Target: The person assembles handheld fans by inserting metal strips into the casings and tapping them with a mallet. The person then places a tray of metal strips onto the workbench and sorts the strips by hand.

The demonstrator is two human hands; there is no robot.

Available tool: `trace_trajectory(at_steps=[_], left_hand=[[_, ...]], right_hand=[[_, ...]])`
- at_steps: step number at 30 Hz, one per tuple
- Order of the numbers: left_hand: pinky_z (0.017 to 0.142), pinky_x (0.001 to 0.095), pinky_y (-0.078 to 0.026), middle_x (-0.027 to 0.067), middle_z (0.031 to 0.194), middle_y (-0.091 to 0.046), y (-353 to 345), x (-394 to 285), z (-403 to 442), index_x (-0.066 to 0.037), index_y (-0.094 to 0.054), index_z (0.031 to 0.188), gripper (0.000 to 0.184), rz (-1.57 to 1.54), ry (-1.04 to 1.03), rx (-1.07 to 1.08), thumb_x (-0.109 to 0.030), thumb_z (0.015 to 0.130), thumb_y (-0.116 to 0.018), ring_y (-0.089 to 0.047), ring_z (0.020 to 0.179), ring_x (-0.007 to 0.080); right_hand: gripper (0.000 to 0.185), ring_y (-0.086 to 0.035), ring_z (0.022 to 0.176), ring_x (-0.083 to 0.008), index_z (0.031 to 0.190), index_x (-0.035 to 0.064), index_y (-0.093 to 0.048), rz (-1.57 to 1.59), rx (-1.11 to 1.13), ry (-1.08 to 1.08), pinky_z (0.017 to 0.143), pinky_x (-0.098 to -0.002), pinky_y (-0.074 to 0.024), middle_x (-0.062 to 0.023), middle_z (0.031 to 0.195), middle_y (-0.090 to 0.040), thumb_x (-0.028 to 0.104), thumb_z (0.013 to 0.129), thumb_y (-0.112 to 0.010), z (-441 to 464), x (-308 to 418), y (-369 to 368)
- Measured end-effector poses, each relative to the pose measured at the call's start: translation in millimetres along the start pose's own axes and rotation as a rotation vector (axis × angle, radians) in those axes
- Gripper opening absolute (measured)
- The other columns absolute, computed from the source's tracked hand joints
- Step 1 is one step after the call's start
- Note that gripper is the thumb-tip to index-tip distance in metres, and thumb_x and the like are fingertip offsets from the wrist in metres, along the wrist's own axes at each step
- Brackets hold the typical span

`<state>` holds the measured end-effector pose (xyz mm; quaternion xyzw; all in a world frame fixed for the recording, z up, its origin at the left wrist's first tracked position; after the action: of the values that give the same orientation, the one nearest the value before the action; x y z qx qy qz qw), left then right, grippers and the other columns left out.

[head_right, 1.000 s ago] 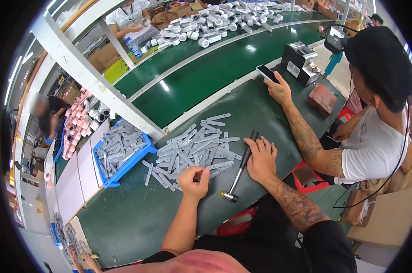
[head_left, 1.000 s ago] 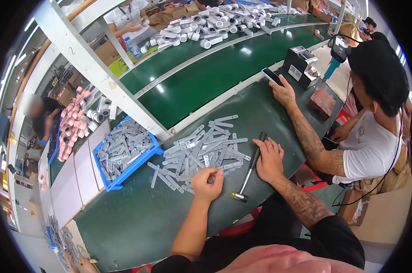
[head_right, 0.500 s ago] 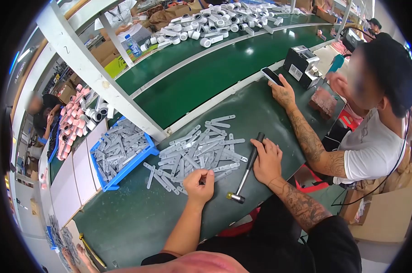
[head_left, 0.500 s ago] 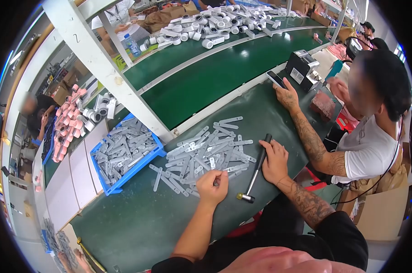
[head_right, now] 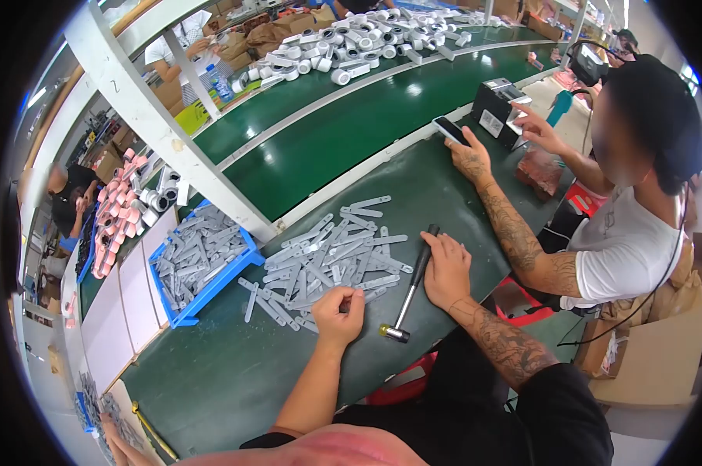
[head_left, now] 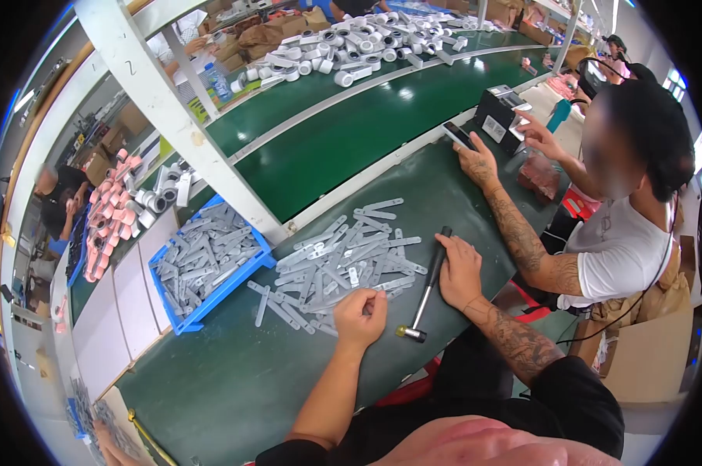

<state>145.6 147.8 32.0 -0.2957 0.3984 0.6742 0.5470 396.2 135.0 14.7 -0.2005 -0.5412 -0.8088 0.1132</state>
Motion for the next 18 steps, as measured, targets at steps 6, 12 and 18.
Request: trace_trajectory(at_steps=[6, 12, 18], left_hand=[[0.051, 0.0275, -0.048, 0.0063, 0.065, -0.065, -1.3, -2.0, 2.2, -0.003, -0.067, 0.079, 0.015, 0.056, -0.002, 0.029, -0.007, 0.088, -0.078, -0.061, 0.052, 0.0151], [0.052, 0.0274, -0.048, 0.0065, 0.065, -0.066, -2.4, 0.0, 0.9, -0.003, -0.066, 0.077, 0.018, 0.031, -0.009, 0.015, -0.008, 0.089, -0.078, -0.061, 0.052, 0.0151], [0.053, 0.0264, -0.047, 0.0067, 0.067, -0.066, -2.7, 6.5, -1.7, -0.001, -0.067, 0.078, 0.017, 0.02, 0.053, 0.045, -0.009, 0.089, -0.079, -0.06, 0.056, 0.0129]], right_hand=[[0.047, -0.049, 0.139, -0.034, 0.143, 0.0151, -0.055, 0.036, -0.026, -0.026, 0.118, -0.0537, -0.031, -0.0132, 0.145, -0.056, 0.009, 0.097, -0.057, 1.8, 0.7, 5.0], [0.045, -0.049, 0.139, -0.0349, 0.14, 0.017, -0.058, -0.018, -0.004, 0.008, 0.118, -0.052, -0.0313, -0.0129, 0.145, -0.056, 0.009, 0.097, -0.058, 0.6, 4.6, 1.8], [0.046, -0.048, 0.14, -0.0355, 0.14, 0.0171, -0.058, -0.037, 0.026, 0.028, 0.118, -0.0556, -0.0309, -0.015, 0.146, -0.054, 0.01, 0.095, -0.06, 0.0, 0.5, -2.7]])
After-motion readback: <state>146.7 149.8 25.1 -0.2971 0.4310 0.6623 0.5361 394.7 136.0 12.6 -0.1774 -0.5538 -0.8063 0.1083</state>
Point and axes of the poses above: each hand's wrist, its own z-axis towards the middle knuckle, its own y-axis out of the back of the hand, x = y × z, the point moved 7 cm from there along z, towards the middle knuckle
